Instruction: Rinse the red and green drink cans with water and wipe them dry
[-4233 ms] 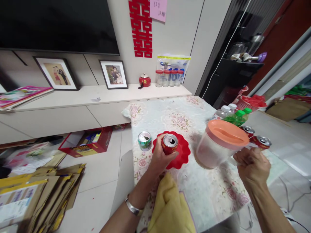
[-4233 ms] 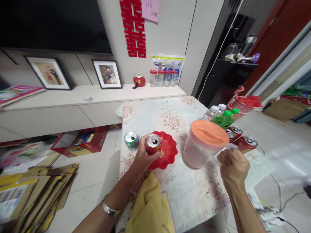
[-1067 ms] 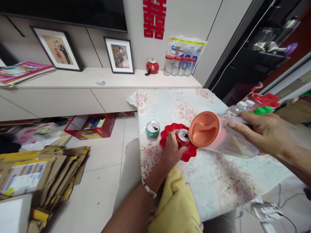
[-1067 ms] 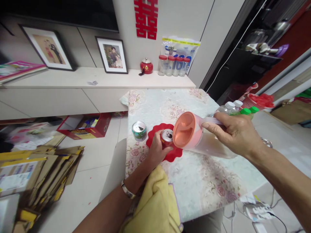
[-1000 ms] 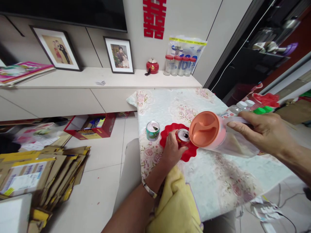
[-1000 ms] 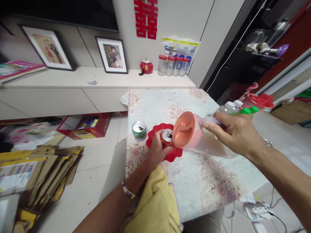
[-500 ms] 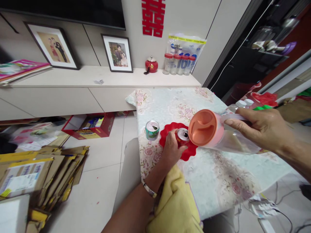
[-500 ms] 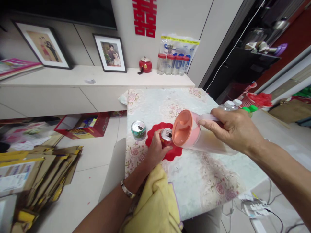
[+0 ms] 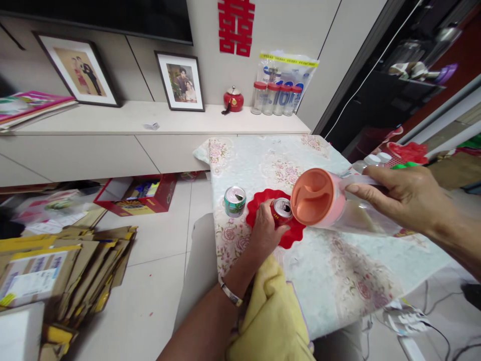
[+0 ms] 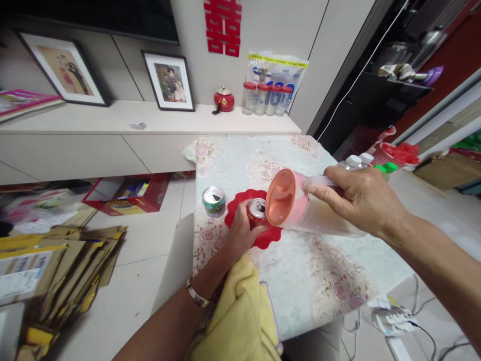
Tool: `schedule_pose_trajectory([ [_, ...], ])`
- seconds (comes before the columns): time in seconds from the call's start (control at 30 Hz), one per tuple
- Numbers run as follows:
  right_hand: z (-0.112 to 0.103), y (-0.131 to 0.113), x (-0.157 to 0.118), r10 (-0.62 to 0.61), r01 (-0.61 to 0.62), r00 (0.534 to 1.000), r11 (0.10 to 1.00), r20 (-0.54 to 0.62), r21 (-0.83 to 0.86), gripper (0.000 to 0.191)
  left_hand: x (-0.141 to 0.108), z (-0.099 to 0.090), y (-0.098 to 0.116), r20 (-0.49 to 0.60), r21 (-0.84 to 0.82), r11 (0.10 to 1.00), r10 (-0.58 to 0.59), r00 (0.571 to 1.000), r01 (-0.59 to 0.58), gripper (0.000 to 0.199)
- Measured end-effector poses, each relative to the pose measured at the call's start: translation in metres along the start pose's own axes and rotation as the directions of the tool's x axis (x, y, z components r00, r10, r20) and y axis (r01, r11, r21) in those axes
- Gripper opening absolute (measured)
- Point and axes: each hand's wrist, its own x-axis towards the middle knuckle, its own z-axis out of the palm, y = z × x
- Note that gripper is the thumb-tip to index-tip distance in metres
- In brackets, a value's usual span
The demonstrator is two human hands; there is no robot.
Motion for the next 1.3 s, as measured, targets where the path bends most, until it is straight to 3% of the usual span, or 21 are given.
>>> schedule_pose_trajectory([
  [0.43,-0.005,-0.003,0.005,-0.102,0.102,0.995,0.993,0.005,-0.061,0.06,-0.001,0.001,-0.003,-0.042,0.036,0.999,0.016,0.999,-0.015,0.071],
  [1.0,0.001,0.002,-0.008,-0.078,0.076,0.996,0.996,-0.051,-0.038,0.056,-0.001,0.0,-0.002,-0.015,0.06,0.998,0.018,1.0,-0.017,0.07],
  [1.13,0.006,0.005,-0.016,0.061,-0.06,0.997,0.998,-0.056,0.034,0.059,-0.001,0.001,-0.004,-0.035,0.059,0.998,0.017,0.999,-0.015,0.07],
  [1.3,0.015,0.009,-0.03,0.293,-0.282,0.956,0.936,-0.021,0.213,0.06,0.0,0.003,-0.006,-0.036,0.06,0.998,0.013,0.999,-0.01,0.073],
])
